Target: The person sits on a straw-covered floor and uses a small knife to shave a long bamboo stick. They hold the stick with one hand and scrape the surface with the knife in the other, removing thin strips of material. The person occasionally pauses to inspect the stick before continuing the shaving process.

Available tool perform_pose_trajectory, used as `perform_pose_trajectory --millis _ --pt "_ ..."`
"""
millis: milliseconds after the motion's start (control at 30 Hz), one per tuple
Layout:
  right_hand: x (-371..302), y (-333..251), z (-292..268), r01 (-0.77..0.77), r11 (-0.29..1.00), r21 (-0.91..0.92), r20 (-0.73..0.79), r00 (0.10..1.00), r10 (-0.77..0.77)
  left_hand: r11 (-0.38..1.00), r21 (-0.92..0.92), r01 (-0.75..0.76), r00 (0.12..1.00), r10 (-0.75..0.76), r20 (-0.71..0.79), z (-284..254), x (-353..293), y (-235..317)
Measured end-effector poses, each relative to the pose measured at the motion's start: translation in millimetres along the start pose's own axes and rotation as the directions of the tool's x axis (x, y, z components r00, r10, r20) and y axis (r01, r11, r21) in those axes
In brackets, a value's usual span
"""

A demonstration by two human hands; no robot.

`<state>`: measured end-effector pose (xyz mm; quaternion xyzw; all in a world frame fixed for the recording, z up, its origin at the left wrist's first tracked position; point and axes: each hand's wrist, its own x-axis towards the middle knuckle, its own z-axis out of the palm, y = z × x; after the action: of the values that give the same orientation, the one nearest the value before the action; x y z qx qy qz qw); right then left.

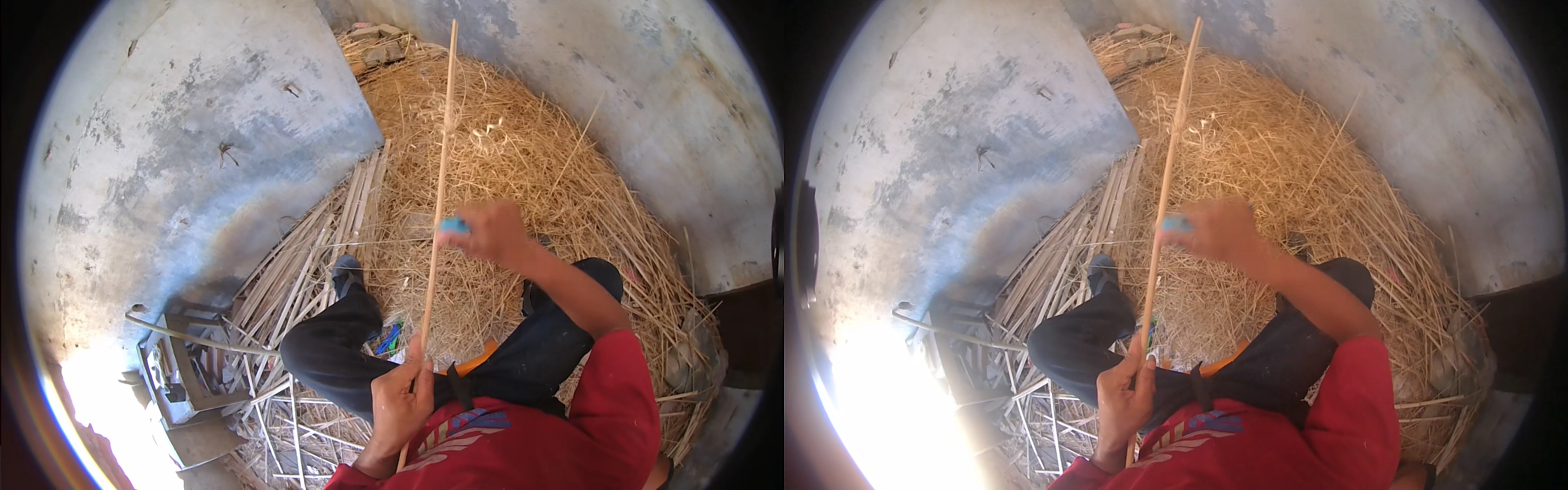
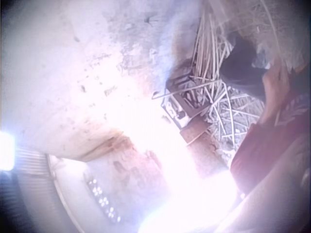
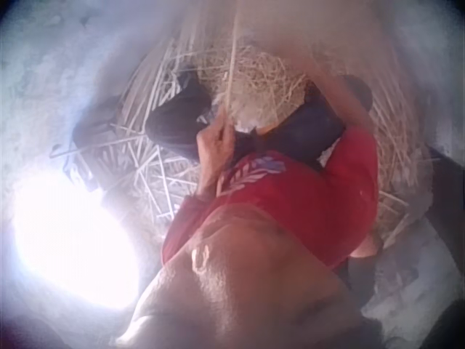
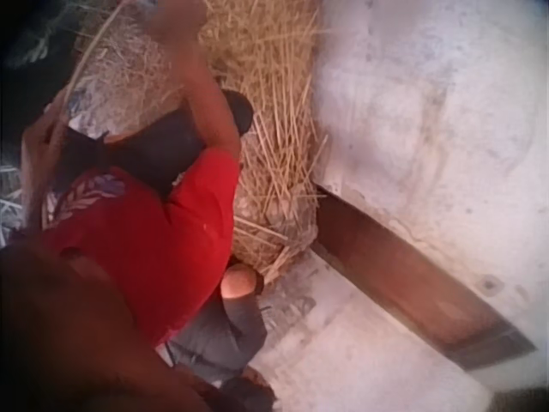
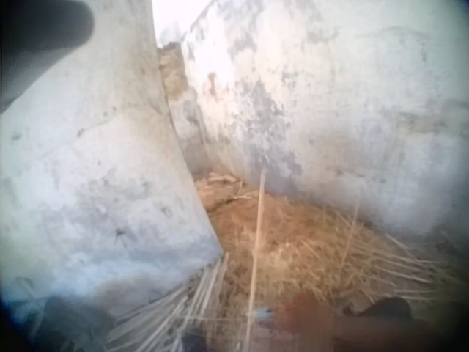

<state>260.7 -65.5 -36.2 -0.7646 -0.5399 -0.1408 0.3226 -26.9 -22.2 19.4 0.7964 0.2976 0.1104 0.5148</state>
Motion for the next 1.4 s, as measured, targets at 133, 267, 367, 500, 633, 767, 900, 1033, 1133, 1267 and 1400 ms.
perform_pose_trajectory --millis 133,267,367,500,633,767,900,1033,1133,1267,1400 --pt "5.5 13.7 1.8 -0.079 0.996 0.033 0.125 0.989 0.075 0.997 0.062 -0.048 0.997 0.051 -0.051 0.7 -2.4 -5.9" --pt "-17.4 -40.6 -1.7 0.151 0.984 0.092 0.148 0.975 -0.163 0.994 0.097 -0.039 0.995 0.048 -0.09 -2.4 1.5 -0.4" --pt "-18.5 -41.3 1.4 0.2 0.976 0.091 0.16 0.964 -0.212 0.985 0.149 -0.089 0.988 0.106 -0.113 -1.3 3.9 -3.1" --pt "-8.7 -19.6 16.6 0.071 0.997 0.001 0.04 0.997 -0.071 0.966 0.218 -0.136 0.981 0.162 -0.104 0.8 3.7 -4.2" --pt "11.4 19.7 9.4 -0.138 0.99 0.0 0.174 0.975 0.136 0.956 0.258 -0.139 0.986 0.157 -0.048 0.2 -4.5 -1.2" --pt "-18.3 -40.1 0.3 0.038 0.996 0.077 0.269 0.961 -0.058 0.949 0.287 -0.128 0.98 0.166 -0.114 -0.2 4.0 -2.0" --pt "-20.9 -37.4 2.4 0.149 0.984 0.095 0.22 0.961 -0.167 0.933 0.325 -0.153 0.972 0.202 -0.119 2.1 7.4 -2.4" --pt "-10.1 -10.9 14.5 -0.005 0.999 -0.037 0.126 0.992 0.01 0.92 0.36 -0.153 0.973 0.204 -0.107 2.4 7.4 3.6" --pt "0.5 33.2 9.8 -0.208 0.975 -0.077 0.224 0.95 0.22 0.925 0.338 -0.175 0.977 0.205 -0.056 2.2 1.0 1.2" --pt "-16.7 -14.0 10.5 -0.065 0.996 0.056 0.278 0.959 0.047 0.928 0.325 -0.183 0.971 0.223 -0.09 2.7 0.8 -7.4" --pt "-25.2 -34.6 8.7 0.098 0.992 0.08 0.232 0.966 -0.114 0.958 0.263 -0.116 0.984 0.146 -0.099 0.4 0.0 -5.9"
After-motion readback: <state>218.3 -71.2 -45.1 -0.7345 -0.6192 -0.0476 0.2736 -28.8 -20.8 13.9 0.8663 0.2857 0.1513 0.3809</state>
